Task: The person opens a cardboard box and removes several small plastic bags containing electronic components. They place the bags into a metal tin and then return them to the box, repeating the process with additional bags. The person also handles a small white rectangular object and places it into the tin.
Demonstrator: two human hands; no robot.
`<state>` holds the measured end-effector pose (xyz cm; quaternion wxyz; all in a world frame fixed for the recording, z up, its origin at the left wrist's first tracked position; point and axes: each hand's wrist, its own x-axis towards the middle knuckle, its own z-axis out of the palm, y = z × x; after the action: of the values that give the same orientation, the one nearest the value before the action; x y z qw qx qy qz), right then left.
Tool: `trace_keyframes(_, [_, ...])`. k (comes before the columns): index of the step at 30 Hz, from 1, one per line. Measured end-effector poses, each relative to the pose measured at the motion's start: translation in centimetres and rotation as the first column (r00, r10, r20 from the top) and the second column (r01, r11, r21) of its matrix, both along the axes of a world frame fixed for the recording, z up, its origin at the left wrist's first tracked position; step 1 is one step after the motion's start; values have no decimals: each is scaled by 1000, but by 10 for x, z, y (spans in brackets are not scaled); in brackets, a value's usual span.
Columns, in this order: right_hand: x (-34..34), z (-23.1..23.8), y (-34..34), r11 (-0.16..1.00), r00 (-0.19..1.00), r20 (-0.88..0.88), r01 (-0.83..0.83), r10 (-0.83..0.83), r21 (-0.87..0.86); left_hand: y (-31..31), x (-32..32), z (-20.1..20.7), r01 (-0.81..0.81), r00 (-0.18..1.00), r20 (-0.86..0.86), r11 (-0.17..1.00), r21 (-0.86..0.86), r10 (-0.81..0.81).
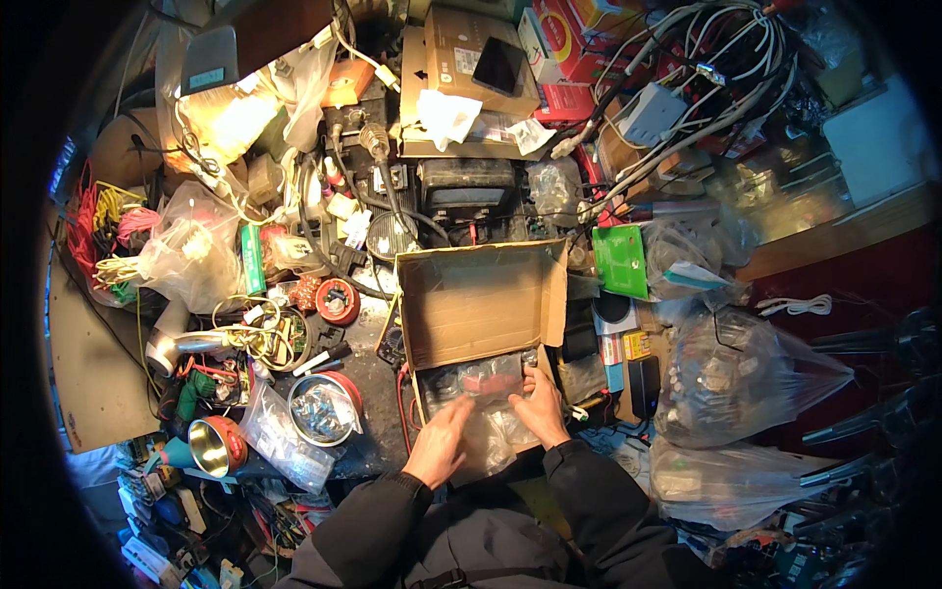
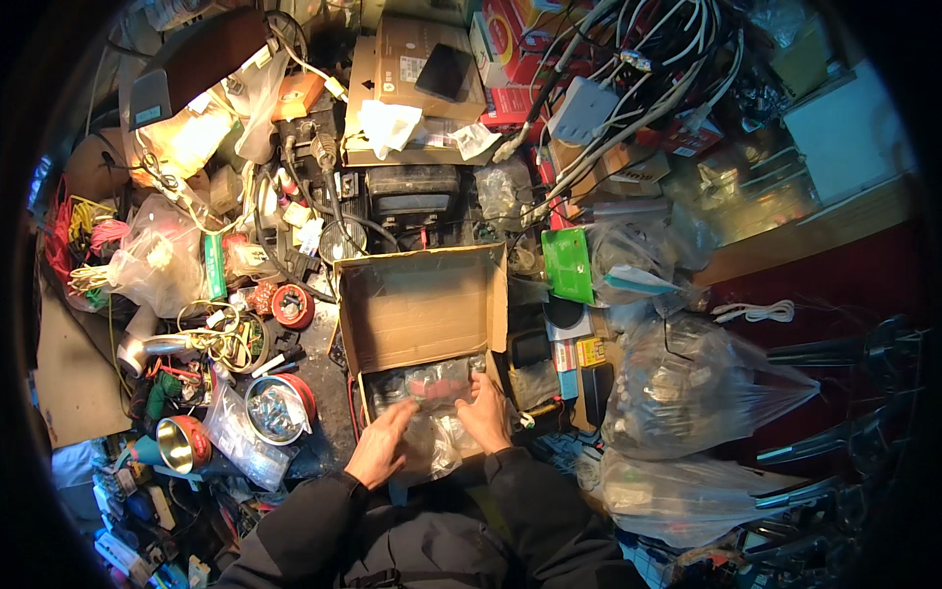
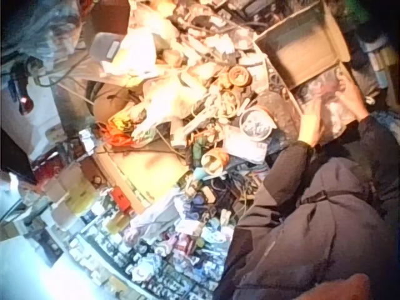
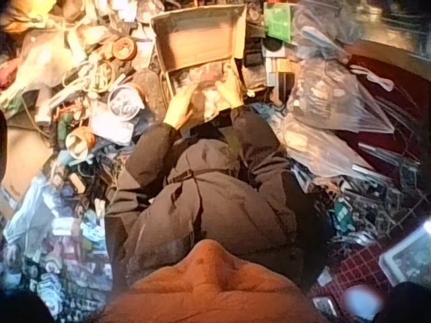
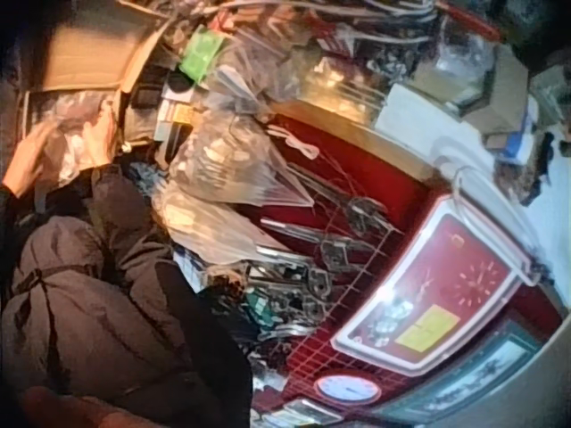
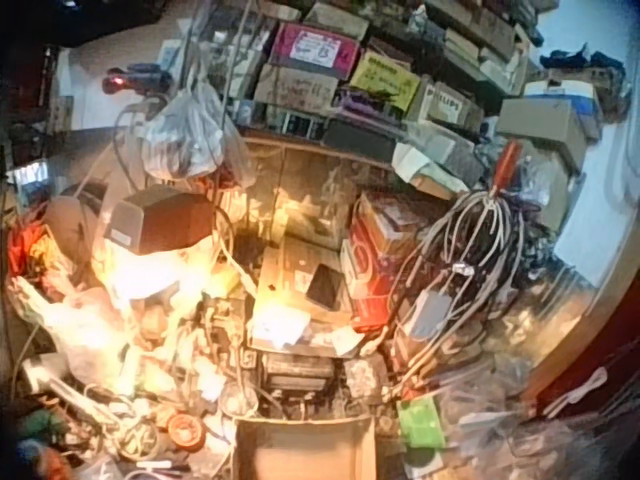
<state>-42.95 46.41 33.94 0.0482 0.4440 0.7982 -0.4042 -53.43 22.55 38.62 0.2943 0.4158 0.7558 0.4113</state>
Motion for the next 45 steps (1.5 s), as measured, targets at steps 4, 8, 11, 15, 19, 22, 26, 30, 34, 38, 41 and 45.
trace_keyframes(4, [2, 6, 10, 994, 997, 50, -61, 66, -96, 27, -2, -20, -178, 977, 105, 982, -69, 184])
trace_keyframes(8, [7, 11, 7, 992, 992, 12, -125, 125, -3, 26, 1, -34, -220, 962, 145, 972, -80, 230])
trace_keyframes(11, [11, 13, 0, 997, 999, 3, -42, 42, -68, 22, 2, -39, -226, 966, 116, 973, -51, 231])
trace_keyframes(15, [17, 16, -4, 994, 994, -100, -42, 32, -104, 23, 2, -33, -178, 977, 93, 977, -118, 190])
trace_keyframes(19, [15, 21, 3, 980, 974, -194, -79, 115, 182, 25, -1, -11, -195, 980, 18, 980, -39, 196])
trace_keyframes(22, [-3, 18, 10, 929, 980, -9, -185, 198, 320, 39, -9, -2, -120, 984, -128, 992, 26, 123])
trace_keyframes(26, [-23, 10, 14, 894, 975, 98, -223, 200, 388, 77, -20, -11, -54, 947, -316, 998, 23, 59])
trace_keyframes(30, [-21, 5, 20, 880, 974, 103, -225, 201, 418, 92, -17, -19, 7, 916, -400, 999, -50, -26])
trace_keyframes(34, [-14, 8, 19, 884, 980, 87, -197, 176, 425, 85, -15, -19, -25, 900, -435, 999, -28, 10])
trace_keyframes(38, [3, 29, 15, 908, 994, -14, -92, 107, 408, 80, -16, -20, -39, 901, -433, 995, -96, -6])
trace_keyframes(41, [20, 47, 17, 892, 990, -73, -74, 118, 445, 78, -17, -23, -36, 914, -406, 992, -125, -18])
trace_keyframes(45, [32, 57, 19, 881, 947, -264, -40, 184, 472, 77, -19, -26, -37, 920, -391, 991, -125, -15])
